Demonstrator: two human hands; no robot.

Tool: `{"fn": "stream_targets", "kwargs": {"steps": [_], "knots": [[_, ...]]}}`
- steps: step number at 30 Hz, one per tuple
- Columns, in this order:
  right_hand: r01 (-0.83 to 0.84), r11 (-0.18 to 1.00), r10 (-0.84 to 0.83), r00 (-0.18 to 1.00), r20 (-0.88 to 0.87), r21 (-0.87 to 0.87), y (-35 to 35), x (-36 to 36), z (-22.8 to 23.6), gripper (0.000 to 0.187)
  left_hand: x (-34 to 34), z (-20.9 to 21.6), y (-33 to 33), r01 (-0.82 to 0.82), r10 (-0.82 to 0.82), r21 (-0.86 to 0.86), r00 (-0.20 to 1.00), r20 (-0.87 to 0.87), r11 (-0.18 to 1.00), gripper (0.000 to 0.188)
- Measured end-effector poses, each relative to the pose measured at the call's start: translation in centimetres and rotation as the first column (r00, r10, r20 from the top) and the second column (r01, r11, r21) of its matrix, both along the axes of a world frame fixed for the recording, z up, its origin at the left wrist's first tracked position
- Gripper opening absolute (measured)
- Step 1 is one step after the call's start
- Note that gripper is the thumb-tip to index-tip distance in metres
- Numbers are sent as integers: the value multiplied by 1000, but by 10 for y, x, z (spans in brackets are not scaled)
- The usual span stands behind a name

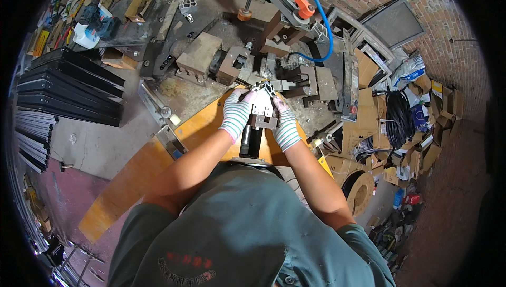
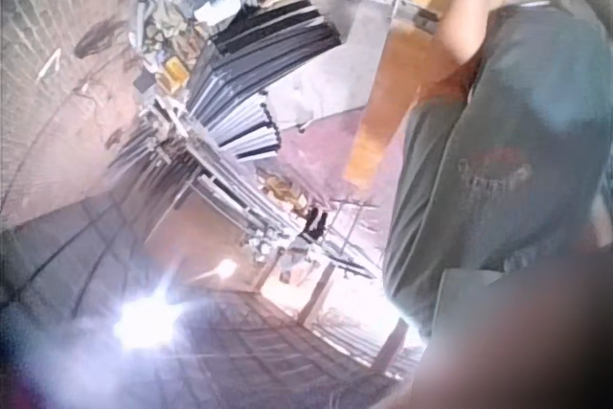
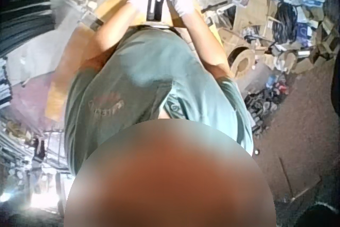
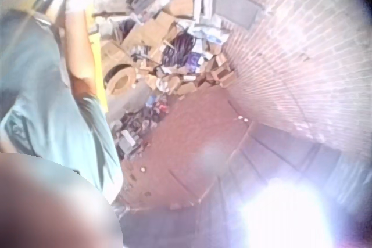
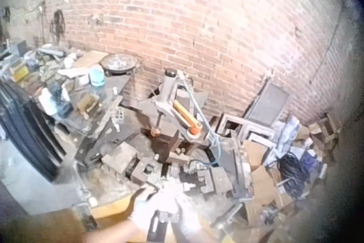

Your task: The person operates a manual metal press in a workshop, repeatedly placing small metal pieces into the press, actuating the lever, and removing the formed parts. The person handles the metal pieces one at a time and cycles the press multiple times.

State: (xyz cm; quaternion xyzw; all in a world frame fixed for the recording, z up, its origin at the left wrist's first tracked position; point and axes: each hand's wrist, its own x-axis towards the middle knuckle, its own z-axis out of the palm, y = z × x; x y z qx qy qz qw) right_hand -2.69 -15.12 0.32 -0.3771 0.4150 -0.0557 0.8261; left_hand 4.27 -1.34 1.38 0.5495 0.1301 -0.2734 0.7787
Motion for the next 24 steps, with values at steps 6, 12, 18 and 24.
{"fn": "stream_targets", "kwargs": {"steps": [6, 12, 18, 24], "knots": [[-216, 902, 189, 976, -107, -375, -8, -5, 25, 38, 2, 6, 13, 44, -50, 75, 996, 78, 996, 23], [-300, 753, 322, 944, -70, -585, -7, -20, 57, 35, -1, 24, 29, 147, -249, 278, 891, 379, 949, 32], [-477, 624, 459, 865, -204, -618, -11, -34, 52, 44, -14, 56, 38, 164, -468, 645, 818, 334, 746, 33], [-476, 534, 453, 859, -239, -699, -12, -36, 39, 47, -12, 79, 39, 145, -637, 860, 733, 239, 490, 36]]}}
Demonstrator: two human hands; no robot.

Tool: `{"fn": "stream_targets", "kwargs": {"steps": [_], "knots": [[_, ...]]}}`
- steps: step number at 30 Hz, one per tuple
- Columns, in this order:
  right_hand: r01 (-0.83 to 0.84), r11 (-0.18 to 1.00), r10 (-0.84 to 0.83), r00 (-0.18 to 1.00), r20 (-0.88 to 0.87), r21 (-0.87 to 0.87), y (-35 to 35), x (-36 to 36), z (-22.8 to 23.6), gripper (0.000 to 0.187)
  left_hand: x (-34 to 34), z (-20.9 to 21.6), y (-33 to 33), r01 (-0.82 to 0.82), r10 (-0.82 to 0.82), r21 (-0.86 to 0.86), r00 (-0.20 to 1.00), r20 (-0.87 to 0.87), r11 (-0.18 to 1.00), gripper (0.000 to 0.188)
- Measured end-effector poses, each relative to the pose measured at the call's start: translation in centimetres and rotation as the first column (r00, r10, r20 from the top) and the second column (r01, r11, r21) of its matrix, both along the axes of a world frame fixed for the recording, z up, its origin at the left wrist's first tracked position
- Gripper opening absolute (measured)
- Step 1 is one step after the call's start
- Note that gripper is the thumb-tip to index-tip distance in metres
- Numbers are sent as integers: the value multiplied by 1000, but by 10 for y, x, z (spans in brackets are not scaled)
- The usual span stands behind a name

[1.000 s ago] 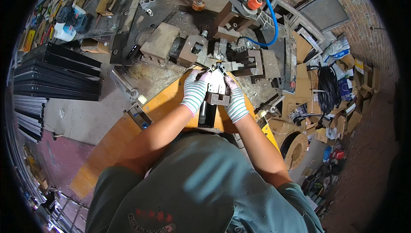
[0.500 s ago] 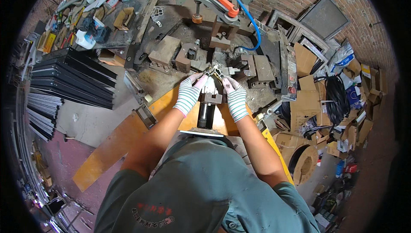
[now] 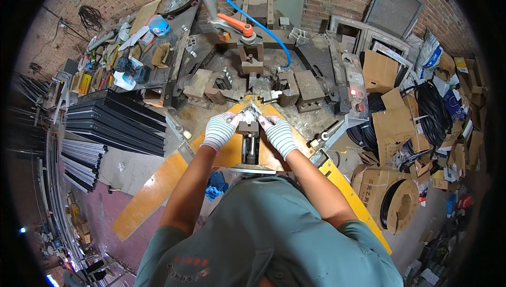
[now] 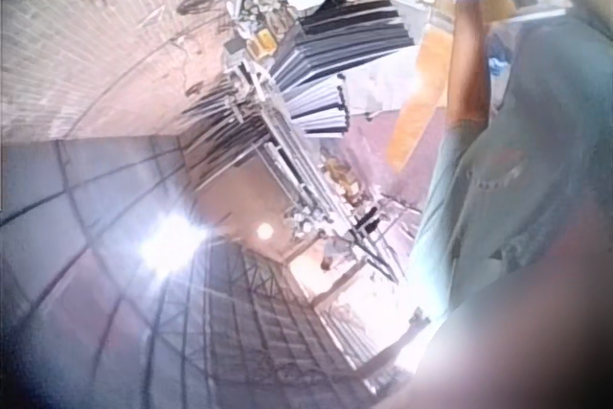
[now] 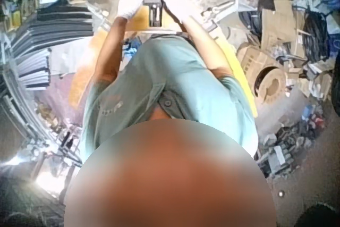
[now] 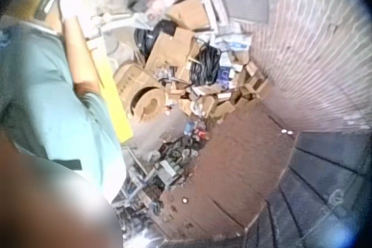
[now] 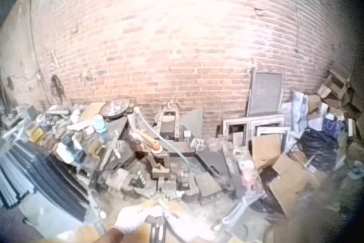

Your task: The person operates a manual metal press in a workshop, repeatedly placing small metal pieces into the press, actuating the lever, and removing the formed parts. The person handles the metal pieces one at a time and cycles the press multiple times.

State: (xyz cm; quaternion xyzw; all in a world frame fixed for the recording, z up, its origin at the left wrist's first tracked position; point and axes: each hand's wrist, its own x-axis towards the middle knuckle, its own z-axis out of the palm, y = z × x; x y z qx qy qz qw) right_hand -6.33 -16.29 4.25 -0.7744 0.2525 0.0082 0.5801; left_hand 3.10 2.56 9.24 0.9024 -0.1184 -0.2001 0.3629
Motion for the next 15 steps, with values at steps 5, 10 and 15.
{"fn": "stream_targets", "kwargs": {"steps": [5, 10, 15], "knots": [[-49, 999, 50, 998, 29, -17, -8, -3, 2, 43, -6, -2, -5, -86, 86, -104, 996, -8, 991, 34], [-111, 993, 113, 993, 31, -50, -15, -13, 9, 43, -17, 2, 2, -104, 110, -93, 992, 67, 990, 37], [-104, 992, 110, 989, 98, -64, -17, -30, 12, 41, -36, -19, 27, -216, 217, -18, 973, 85, 976, 35]]}}
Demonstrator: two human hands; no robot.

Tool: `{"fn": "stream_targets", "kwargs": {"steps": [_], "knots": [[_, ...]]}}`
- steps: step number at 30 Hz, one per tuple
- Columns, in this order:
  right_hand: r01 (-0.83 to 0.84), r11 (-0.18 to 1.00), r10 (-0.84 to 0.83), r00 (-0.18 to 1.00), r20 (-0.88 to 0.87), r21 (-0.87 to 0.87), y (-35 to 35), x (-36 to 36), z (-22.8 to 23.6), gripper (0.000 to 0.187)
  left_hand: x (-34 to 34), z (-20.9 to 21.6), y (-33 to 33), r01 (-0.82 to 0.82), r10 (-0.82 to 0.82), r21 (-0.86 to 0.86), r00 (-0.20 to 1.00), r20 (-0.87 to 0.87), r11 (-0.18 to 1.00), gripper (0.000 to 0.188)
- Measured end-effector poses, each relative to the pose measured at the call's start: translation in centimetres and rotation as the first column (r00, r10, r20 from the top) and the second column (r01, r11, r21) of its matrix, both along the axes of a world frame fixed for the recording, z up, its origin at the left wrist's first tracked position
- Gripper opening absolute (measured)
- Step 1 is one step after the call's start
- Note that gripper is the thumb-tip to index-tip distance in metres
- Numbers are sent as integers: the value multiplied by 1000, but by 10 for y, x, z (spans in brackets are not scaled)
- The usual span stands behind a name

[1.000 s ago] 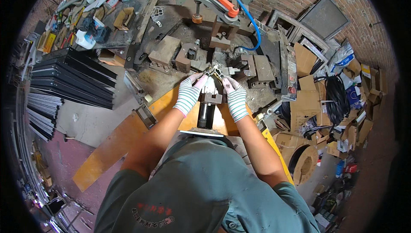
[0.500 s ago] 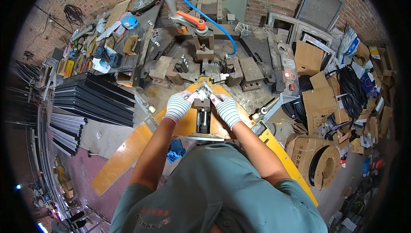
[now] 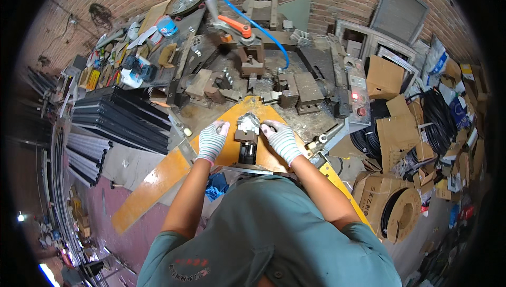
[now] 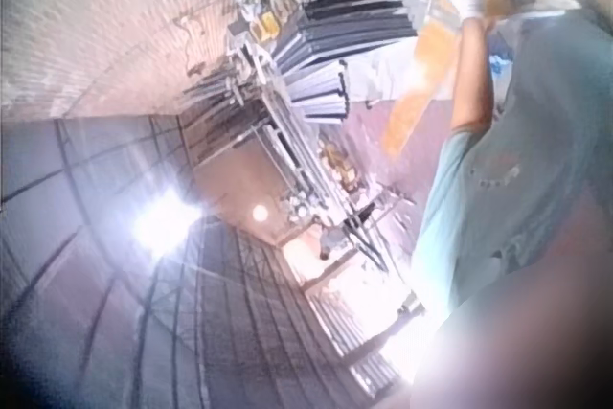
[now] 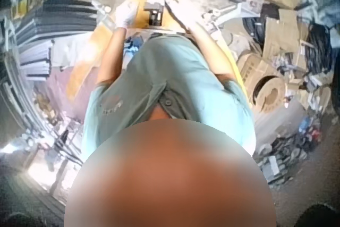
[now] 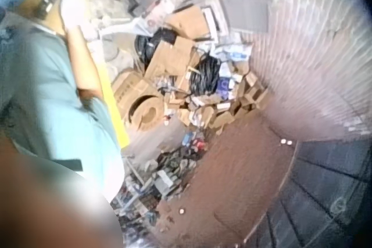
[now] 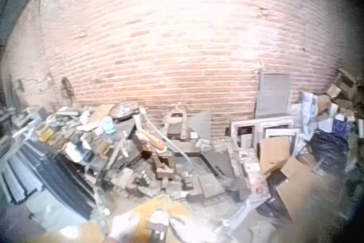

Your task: The person operates a manual metal press in a workshop, repeatedly placing small metal pieces into the press, actuating the lever, and removing the formed parts. The person handles the metal pieces one at a time and cycles the press multiple times.

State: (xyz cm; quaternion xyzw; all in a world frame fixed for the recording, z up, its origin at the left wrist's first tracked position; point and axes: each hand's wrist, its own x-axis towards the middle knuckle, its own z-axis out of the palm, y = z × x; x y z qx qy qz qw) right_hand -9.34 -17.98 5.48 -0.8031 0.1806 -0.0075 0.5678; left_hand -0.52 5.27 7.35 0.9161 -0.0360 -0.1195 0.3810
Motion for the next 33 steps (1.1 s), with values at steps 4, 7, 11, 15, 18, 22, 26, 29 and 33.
{"fn": "stream_targets", "kwargs": {"steps": [4, 7, 11, 15, 18, 22, 26, 29, 33], "knots": [[-24, 998, 33, 987, 160, -60, 0, -35, 0, 36, -33, -28, 47, -78, 47, 173, 984, 174, 982, 32], [29, 986, -33, 999, 20, 166, -3, -65, 3, 27, -62, -39, 88, -151, 114, 152, 966, 231, 977, 30], [90, 952, -103, 994, 28, 293, -12, -96, 19, 22, -91, -45, 126, -265, 238, 92, 944, 228, 960, 27], [88, 959, -121, 987, 107, 271, -19, -97, 41, 20, -113, -47, 138, -189, 124, 213, 950, 286, 959, 30], [110, 983, -140, 967, 214, 146, -25, -85, 53, 18, -117, -47, 142, -144, 66, 236, 949, 309, 961, 31], [178, 983, -181, 951, 249, 35, -30, -72, 59, 18, -114, -49, 147, -137, 91, 168, 962, 257, 976, 28], [98, 993, -111, 959, 260, 62, -8, -72, 66, 18, -131, -55, 171, -62, 40, 66, 952, 305, 996, 19], [-3, 999, 22, 934, 355, -53, 29, -74, 78, 14, -159, -72, 206, -143, 141, 9, 980, 141, 990, 17], [-209, 976, 216, 939, 267, -52, 96, -90, 92, 12, -221, -117, 267, -278, 277, -28, 960, -30, 960, 14]]}}
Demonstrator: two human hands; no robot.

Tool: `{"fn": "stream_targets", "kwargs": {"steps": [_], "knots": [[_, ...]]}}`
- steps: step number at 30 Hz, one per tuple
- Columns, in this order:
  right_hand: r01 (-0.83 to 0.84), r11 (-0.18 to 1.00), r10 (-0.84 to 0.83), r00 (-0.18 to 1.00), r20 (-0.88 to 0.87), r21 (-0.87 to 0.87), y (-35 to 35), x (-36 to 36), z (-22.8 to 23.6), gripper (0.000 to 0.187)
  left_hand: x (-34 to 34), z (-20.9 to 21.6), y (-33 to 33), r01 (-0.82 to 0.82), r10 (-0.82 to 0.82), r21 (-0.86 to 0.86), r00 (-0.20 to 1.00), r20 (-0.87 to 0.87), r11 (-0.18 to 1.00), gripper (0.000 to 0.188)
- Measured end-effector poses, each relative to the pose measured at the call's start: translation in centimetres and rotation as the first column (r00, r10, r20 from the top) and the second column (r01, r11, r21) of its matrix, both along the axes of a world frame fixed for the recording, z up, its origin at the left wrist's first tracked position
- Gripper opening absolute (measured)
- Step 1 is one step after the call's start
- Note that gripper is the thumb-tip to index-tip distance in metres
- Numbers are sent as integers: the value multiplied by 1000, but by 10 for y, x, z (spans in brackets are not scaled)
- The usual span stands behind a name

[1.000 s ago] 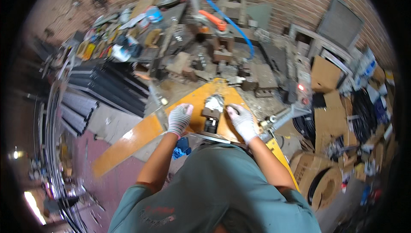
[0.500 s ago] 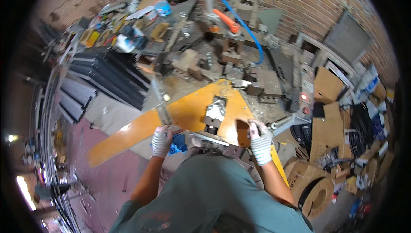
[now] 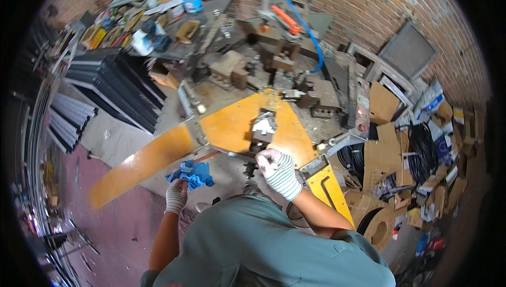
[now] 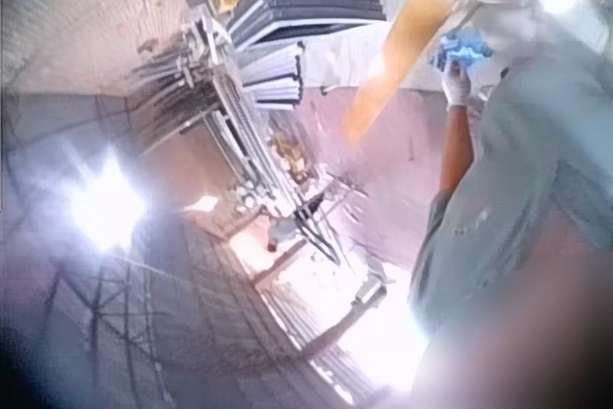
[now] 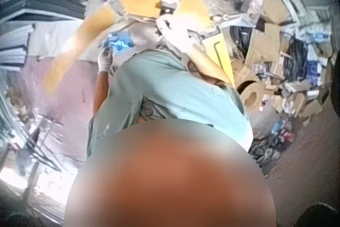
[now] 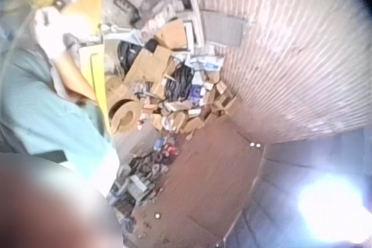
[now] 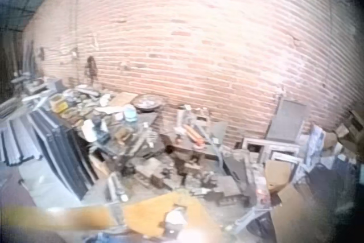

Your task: The person operates a manual metal press in a workshop, repeatedly placing small metal pieces into the press, actuating the lever, and removing the formed parts. The person handles the metal pieces one at a time and cycles the press multiple times.

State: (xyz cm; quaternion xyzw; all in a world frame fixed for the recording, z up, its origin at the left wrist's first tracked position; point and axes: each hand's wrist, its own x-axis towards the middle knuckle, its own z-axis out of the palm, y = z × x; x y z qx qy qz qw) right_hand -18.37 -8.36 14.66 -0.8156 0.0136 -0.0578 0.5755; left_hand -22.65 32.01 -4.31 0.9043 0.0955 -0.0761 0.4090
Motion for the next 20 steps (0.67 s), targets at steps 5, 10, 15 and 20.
{"fn": "stream_targets", "kwargs": {"steps": [5, 10, 15, 20], "knots": [[-230, 969, 234, 972, 33, -93, 109, -24, -7, 16, -111, -43, 109, 124, -90, 255, 986, -141, 959, 22], [-355, 927, 352, 935, -46, -122, 245, -65, -26, 26, -255, -73, 231, -308, 339, 146, 881, -329, 940, 37], [-642, 766, 642, 764, 61, -27, 390, -110, -36, 25, -394, -69, 325, -563, 627, 278, 678, -384, 778, 38], [-748, 651, 758, 648, 71, -127, 491, -97, -29, 19, -454, -43, 368, -735, 801, 322, 567, -190, 597, 48]]}}
